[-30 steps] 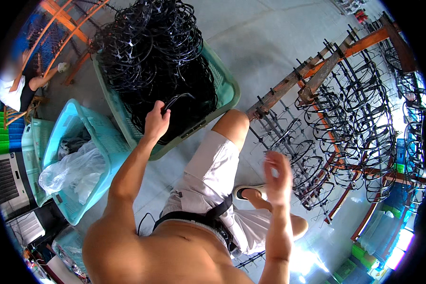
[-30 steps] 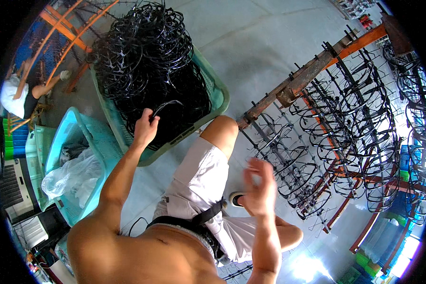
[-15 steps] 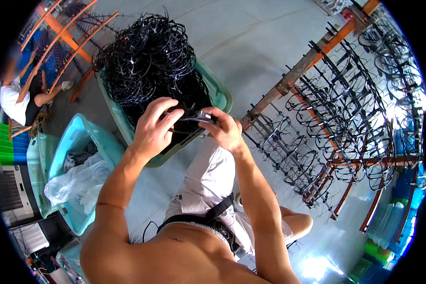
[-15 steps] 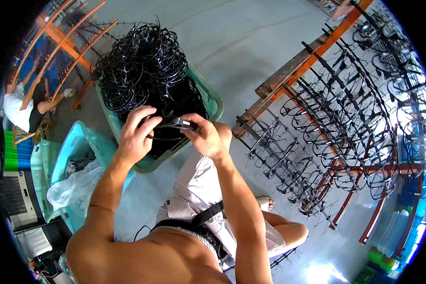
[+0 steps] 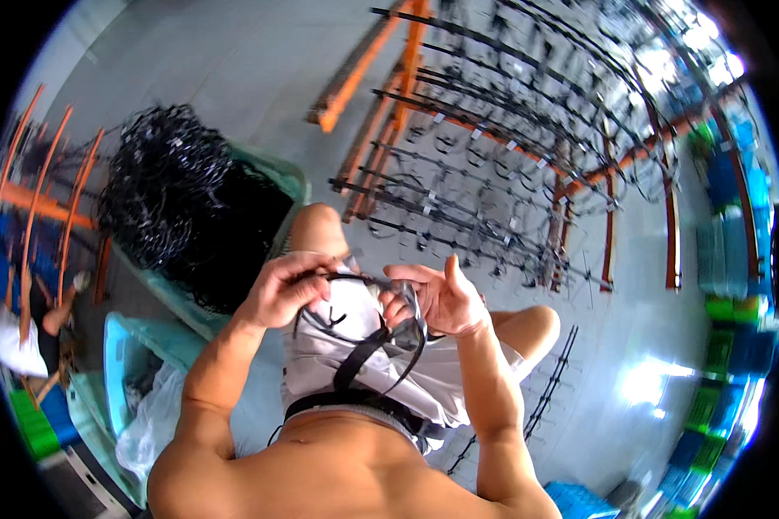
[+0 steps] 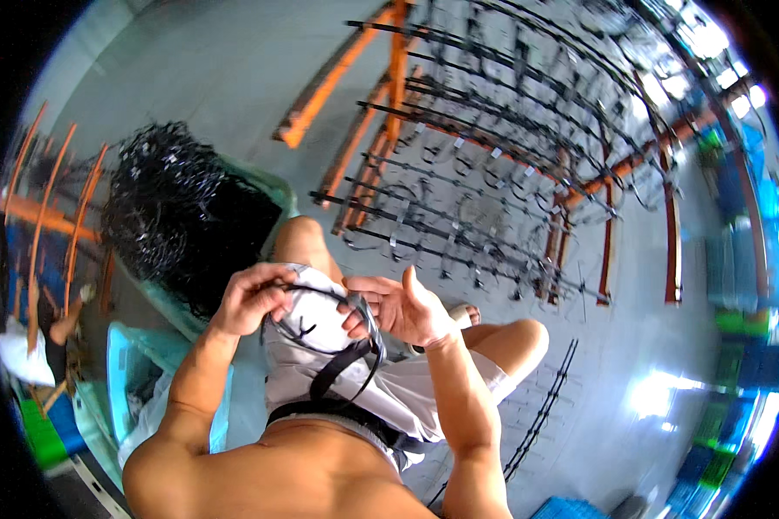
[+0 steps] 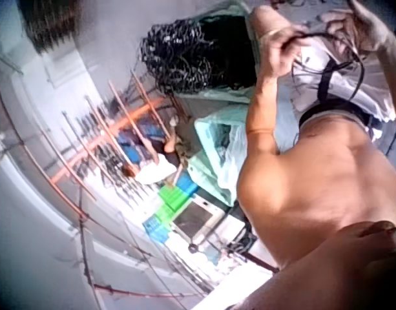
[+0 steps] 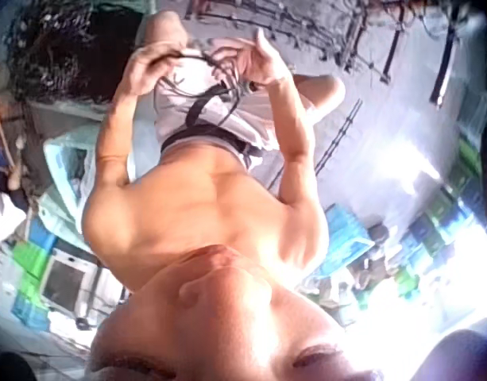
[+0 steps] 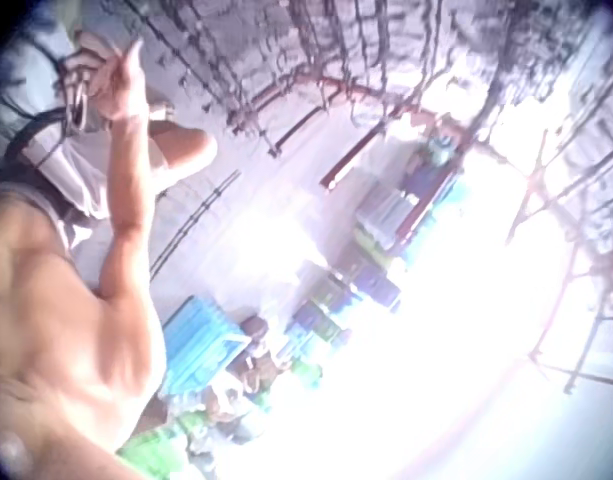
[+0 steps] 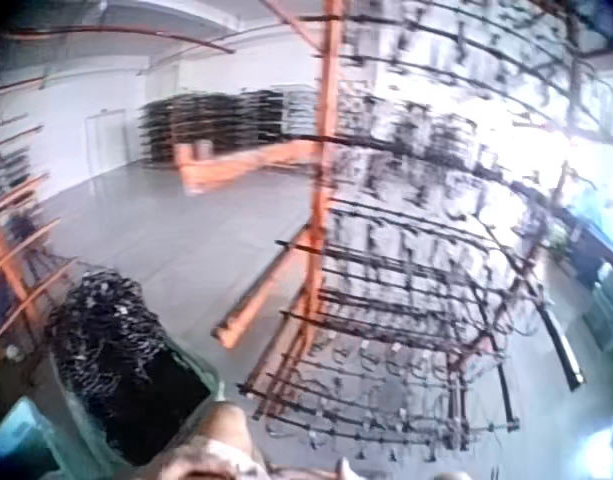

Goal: The person sits on a chair and repeatedly picks up black wire loops from a basket, then attaches them to a metal rack structure. The person handles the wire loops one at a time, twisting or hooking them onto the rack.

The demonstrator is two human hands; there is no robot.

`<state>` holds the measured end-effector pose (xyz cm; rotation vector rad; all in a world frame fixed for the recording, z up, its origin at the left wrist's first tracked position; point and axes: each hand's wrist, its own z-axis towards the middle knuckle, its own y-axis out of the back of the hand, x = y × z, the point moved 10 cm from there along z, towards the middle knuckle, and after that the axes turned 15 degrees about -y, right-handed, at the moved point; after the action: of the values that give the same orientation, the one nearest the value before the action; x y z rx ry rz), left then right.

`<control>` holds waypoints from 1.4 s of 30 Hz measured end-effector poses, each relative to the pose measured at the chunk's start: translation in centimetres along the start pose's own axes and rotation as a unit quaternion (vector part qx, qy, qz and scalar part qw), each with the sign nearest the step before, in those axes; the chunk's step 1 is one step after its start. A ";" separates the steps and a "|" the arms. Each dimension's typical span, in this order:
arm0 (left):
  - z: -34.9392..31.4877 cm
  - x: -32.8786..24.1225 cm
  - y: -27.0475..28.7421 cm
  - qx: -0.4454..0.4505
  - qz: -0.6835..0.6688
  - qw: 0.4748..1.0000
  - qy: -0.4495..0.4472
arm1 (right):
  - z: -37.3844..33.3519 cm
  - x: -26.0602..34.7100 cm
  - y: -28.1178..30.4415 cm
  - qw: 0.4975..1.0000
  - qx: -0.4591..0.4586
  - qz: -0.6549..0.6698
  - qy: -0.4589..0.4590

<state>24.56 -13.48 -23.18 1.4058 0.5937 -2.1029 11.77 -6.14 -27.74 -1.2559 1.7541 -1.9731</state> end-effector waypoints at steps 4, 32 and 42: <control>4.2 -3.1 -10.3 0.244 0.221 0.922 -0.202 | -4.1 -1.4 0.5 0.980 -0.064 -0.174 -0.067; -7.1 0.6 -26.2 0.375 -0.569 0.490 0.543 | -36.8 14.6 8.1 0.766 -0.416 -0.044 0.489; 0.2 2.0 -27.9 0.315 -0.544 0.697 0.346 | -34.0 14.8 9.7 0.843 -0.342 -0.029 0.414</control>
<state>5.78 7.19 -23.20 2.8121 1.3400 -2.7232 -24.72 5.68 -27.23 -0.5475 3.0654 -2.1679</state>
